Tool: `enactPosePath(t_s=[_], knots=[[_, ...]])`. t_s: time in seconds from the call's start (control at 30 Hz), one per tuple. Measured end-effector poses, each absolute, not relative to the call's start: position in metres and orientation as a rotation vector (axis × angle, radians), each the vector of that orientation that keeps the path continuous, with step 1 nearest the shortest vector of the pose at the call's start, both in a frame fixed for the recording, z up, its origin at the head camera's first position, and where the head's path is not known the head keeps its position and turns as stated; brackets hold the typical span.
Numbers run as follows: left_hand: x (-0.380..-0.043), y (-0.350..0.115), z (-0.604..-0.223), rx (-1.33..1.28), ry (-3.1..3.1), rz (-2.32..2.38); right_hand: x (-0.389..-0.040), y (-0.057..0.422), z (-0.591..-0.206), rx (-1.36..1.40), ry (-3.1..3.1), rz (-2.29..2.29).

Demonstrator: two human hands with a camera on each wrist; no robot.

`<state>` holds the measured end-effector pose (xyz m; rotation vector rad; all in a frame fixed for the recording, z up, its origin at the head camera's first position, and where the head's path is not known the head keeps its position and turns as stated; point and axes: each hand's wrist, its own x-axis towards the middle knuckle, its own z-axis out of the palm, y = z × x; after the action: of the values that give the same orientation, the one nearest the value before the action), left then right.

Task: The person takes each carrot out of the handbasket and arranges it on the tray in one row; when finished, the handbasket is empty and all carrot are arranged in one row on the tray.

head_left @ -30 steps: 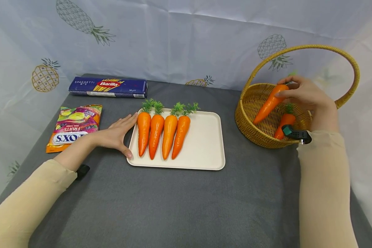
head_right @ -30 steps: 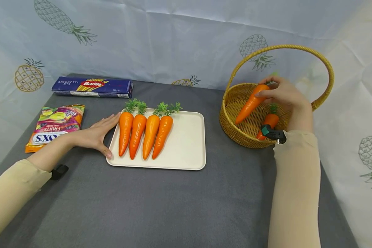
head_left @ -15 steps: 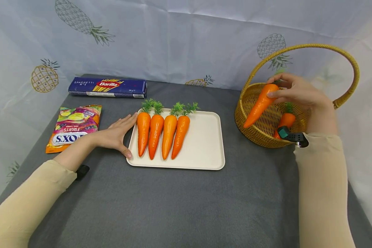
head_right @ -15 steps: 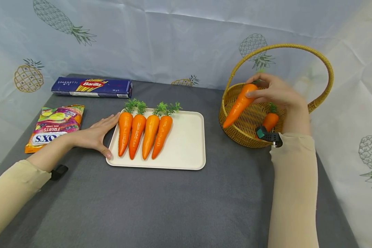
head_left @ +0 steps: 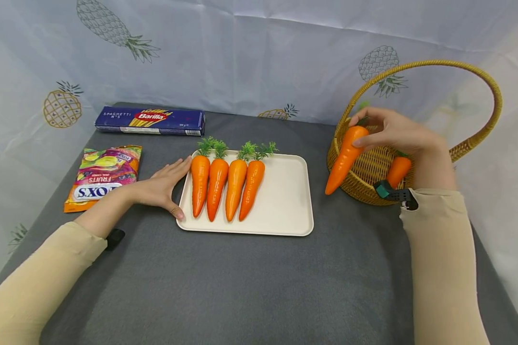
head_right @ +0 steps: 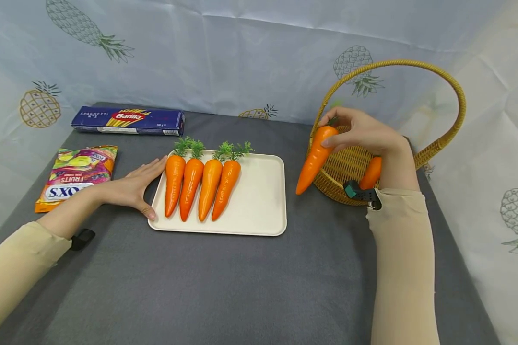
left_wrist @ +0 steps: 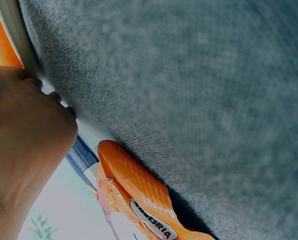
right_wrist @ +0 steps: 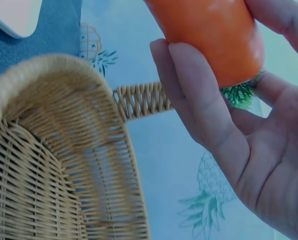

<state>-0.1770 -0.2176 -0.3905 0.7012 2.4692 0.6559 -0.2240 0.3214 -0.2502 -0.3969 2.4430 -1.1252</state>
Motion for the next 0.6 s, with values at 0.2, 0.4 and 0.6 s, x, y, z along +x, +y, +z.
enactPosePath(t_s=[0.2,0.4,0.6], knots=[[-0.177,-0.218,-0.390,0.699,2.478,0.653,-0.221,0.312,-0.250,-0.434,2.429,-1.095],[-0.177,-0.218,-0.390,0.700,2.472,0.654,-0.220,0.302,-0.251,-0.478,2.399,-1.082],[-0.177,-0.217,-0.390,0.708,2.470,0.660,-0.219,0.291,-0.254,-0.503,2.409,-1.047]])
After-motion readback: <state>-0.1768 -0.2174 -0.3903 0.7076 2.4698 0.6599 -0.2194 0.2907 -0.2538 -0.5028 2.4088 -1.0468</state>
